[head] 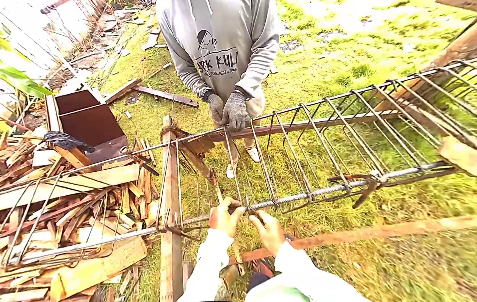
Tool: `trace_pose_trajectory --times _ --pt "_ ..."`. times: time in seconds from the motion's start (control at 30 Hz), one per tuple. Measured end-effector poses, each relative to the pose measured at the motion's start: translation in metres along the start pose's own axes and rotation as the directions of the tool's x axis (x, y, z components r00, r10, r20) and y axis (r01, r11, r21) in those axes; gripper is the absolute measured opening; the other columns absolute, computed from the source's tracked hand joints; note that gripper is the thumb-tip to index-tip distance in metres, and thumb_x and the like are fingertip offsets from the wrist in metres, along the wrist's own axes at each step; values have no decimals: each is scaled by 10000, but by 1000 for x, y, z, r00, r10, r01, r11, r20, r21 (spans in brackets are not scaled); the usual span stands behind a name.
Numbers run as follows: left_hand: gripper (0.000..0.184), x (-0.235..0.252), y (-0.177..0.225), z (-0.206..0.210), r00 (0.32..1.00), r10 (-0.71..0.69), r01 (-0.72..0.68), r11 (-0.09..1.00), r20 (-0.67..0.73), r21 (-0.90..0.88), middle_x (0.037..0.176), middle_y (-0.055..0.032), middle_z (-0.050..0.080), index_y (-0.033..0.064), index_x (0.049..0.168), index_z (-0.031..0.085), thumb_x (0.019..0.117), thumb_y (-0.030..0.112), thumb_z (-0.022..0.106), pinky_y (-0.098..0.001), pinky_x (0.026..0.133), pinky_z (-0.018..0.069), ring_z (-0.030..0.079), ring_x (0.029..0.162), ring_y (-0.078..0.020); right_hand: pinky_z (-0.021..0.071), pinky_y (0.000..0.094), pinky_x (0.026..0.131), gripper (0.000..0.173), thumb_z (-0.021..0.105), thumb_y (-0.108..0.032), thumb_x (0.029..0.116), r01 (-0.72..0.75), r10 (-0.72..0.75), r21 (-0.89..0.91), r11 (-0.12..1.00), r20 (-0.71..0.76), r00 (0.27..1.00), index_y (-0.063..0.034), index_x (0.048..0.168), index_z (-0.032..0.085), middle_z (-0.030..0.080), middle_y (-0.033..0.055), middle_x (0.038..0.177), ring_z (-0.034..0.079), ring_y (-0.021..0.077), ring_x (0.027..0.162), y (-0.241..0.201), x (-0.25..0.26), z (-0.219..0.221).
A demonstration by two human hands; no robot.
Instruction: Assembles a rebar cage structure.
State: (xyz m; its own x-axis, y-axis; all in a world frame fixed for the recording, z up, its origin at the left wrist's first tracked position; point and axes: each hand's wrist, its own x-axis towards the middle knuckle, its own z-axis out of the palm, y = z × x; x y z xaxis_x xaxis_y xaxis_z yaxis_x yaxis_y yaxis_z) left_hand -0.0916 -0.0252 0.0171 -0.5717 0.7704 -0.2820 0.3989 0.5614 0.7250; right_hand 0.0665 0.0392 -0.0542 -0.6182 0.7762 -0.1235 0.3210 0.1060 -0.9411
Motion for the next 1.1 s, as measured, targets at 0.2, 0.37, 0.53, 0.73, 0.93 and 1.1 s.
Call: trace_pose_trajectory --times 0.2,0.37,0.53,0.73,0.93,1.1 --pt "197 -8 -16 24 934 267 -235 959 -236 155 1047 97 767 182 1039 782 910 327 749 -416 1092 433 690 1014 -26 585 335 906 250 612 -226 1016 166 -167 -11 986 -51 985 -35 1060 767 760 88 988 723 144 929 12 4 -3" --pt "153 -9 -34 58 677 550 -446 835 -489 322 1030 52 789 195 915 821 908 318 731 -437 1070 468 720 1041 -101 580 328 928 231 616 -190 1009 196 -195 25 980 -33 980 -26 1045 776 764 96 999 727 140 950 15 7 -4" --pt "241 -9 -41 63 604 636 -470 771 -479 430 1115 32 780 199 990 831 930 382 686 -474 1090 447 708 1099 -146 576 330 930 230 611 -198 1016 219 -218 37 975 -5 976 -39 1042 776 763 86 993 721 130 952 17 11 -6" --pt "282 -11 -47 74 498 712 -409 696 -495 590 1125 9 777 190 1009 830 940 415 675 -536 1104 432 702 1122 -210 576 369 942 234 601 -198 1017 249 -250 -32 968 -5 968 -52 1041 781 766 93 996 726 156 968 18 14 -8" --pt "233 -9 -43 83 462 676 -380 736 -574 560 1078 4 787 174 965 837 908 339 681 -541 1105 433 714 1097 -215 567 401 961 243 569 -161 1017 270 -266 -70 960 55 962 -40 1083 769 761 119 1022 727 196 992 14 16 -12" --pt "218 -9 -40 85 440 654 -384 756 -615 529 1054 2 791 159 947 838 895 303 683 -529 1112 431 721 1077 -214 570 415 940 238 555 -145 1017 278 -276 -131 952 37 961 -38 1051 765 754 125 982 728 215 964 9 13 -8"
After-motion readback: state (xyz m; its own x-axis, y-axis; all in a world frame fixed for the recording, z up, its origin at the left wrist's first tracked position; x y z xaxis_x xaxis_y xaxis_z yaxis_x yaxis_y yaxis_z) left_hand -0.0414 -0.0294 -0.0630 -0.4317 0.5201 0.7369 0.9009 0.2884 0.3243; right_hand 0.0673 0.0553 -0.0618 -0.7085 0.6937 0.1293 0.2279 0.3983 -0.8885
